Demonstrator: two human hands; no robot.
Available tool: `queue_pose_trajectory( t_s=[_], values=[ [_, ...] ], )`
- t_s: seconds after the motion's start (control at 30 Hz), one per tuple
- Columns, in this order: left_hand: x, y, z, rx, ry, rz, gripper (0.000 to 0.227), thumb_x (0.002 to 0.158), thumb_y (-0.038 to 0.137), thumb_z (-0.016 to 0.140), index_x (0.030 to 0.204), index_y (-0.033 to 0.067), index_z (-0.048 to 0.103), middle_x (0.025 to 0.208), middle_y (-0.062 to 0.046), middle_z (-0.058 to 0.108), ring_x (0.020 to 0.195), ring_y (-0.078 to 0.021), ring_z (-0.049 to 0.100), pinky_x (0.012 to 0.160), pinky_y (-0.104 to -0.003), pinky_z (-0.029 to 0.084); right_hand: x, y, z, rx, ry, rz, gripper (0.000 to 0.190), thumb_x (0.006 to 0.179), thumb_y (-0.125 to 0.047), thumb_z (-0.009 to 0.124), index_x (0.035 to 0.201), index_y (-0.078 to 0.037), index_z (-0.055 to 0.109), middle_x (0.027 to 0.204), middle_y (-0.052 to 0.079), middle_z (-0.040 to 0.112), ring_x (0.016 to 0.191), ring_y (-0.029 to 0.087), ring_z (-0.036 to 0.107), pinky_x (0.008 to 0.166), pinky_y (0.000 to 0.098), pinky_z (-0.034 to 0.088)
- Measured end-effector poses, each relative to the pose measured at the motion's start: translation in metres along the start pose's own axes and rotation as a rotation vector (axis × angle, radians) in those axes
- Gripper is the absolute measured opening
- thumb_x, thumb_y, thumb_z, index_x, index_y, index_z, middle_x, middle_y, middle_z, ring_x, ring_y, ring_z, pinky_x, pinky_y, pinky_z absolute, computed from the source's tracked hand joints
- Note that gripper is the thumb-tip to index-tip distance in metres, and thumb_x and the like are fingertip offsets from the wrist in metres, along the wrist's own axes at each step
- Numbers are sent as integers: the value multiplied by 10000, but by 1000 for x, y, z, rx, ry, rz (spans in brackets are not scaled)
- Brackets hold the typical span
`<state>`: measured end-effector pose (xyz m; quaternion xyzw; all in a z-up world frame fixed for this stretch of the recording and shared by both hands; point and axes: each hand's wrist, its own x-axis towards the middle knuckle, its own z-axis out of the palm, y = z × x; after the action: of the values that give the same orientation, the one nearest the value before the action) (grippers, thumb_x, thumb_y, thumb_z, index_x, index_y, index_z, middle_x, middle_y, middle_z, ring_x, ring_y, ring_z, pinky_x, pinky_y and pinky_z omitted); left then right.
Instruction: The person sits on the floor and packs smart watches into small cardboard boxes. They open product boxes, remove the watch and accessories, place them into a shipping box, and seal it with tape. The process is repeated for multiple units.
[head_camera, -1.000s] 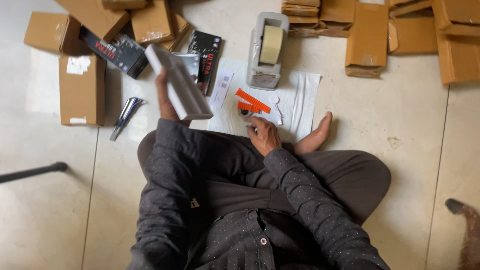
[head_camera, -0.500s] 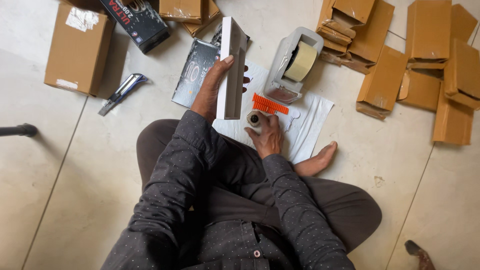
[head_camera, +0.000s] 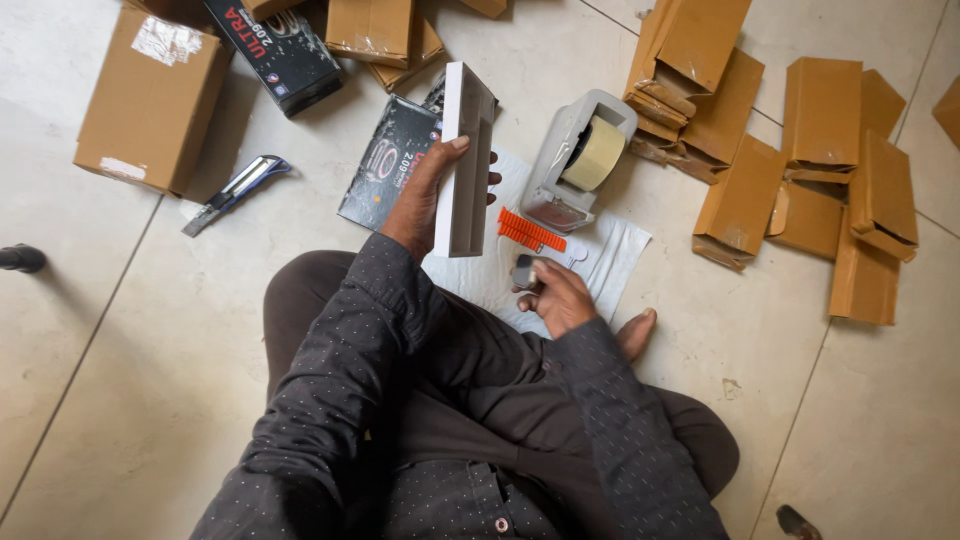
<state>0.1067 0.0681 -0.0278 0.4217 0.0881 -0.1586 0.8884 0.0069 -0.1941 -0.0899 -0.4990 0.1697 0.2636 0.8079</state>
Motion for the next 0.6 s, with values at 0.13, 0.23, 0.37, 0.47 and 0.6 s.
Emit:
queue_pose_trajectory(
  t_s=[0.13, 0.23, 0.37, 0.47, 0.6],
  values=[
    [-6, 2, 5, -89, -160, -23, 858, 861, 538, 661, 1468, -26, 433, 1325, -247, 594, 1240, -338, 651, 1003, -484, 597, -31, -33, -8, -44, 4, -96, 500, 1059, -341, 473, 1385, 35, 519, 1222, 244, 657, 1062, 311, 669, 782, 401, 550],
    [-7, 9, 13, -40, -177, -10, 940, 846, 652, 621, 1469, -27, 432, 1242, -282, 636, 1164, -374, 704, 936, -509, 633, -25, -39, -4, -4, 36, -101, 563, 1083, -411, 424, 1401, 49, 491, 1253, 268, 651, 1094, 329, 664, 857, 420, 561],
    [2, 23, 27, 84, -192, -11, 1043, 766, 770, 576, 1474, 29, 383, 1161, -269, 667, 1000, -401, 740, 827, -523, 612, -4, -33, 0, 110, 81, -79, 689, 1078, -527, 345, 1384, 77, 472, 1239, 269, 641, 1103, 361, 677, 906, 450, 574],
    [25, 34, 25, 259, -191, -42, 1062, 737, 808, 535, 1458, 41, 399, 1122, -261, 686, 939, -391, 764, 773, -516, 636, 3, -29, -4, 100, 18, -94, 765, 1060, -588, 290, 1385, 76, 485, 1248, 282, 645, 1130, 364, 676, 951, 463, 578],
    [61, 37, 9, 552, -34, 10, 1056, 794, 827, 578, 1413, -27, 532, 1142, -247, 667, 993, -318, 722, 854, -429, 617, 5, -24, -2, 164, 74, -53, 802, 1045, -622, 244, 1350, 78, 489, 1246, 294, 652, 1138, 381, 675, 957, 482, 575]
  ],
)
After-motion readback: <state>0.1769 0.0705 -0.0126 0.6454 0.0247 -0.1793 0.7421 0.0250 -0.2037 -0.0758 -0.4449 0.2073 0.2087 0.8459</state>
